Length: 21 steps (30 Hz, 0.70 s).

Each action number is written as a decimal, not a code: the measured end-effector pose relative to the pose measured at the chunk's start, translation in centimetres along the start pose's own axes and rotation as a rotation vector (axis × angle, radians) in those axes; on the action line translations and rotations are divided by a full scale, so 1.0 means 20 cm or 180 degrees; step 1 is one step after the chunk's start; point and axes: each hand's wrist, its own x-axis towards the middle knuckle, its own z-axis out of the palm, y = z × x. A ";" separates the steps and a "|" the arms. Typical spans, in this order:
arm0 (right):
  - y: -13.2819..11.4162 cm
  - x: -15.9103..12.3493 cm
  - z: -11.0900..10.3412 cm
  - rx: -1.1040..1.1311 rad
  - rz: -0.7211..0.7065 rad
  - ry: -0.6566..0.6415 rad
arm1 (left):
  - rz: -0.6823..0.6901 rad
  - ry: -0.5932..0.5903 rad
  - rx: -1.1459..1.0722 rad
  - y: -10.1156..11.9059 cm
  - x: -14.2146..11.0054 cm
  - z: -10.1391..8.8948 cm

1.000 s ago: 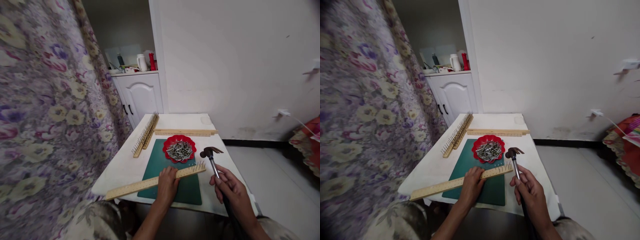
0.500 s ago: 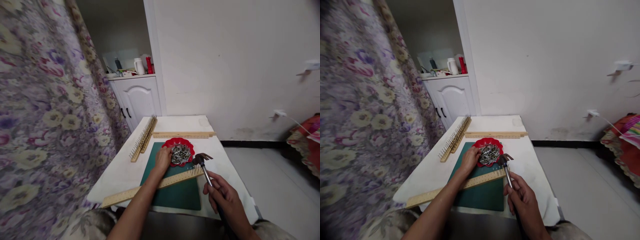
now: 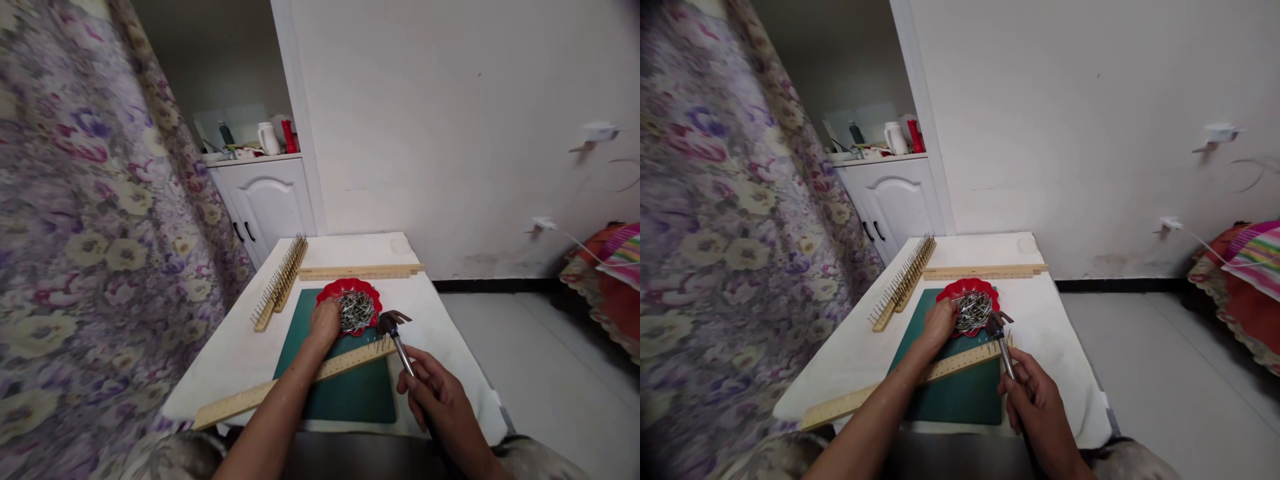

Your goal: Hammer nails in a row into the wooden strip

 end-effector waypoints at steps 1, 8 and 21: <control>0.00 0.00 0.00 0.0008 0.0000 -0.0008 | 0.0021 0.0028 0.0022 0.01 -0.01 -0.01; -0.02 0.00 0.00 -0.0025 -0.0010 -0.0003 | 0.0051 0.0479 0.0179 0.02 -0.14 -0.08; 0.00 0.04 0.07 0.0197 -0.0205 0.0359 | 0.0031 0.0050 -0.3649 0.27 -0.61 -0.07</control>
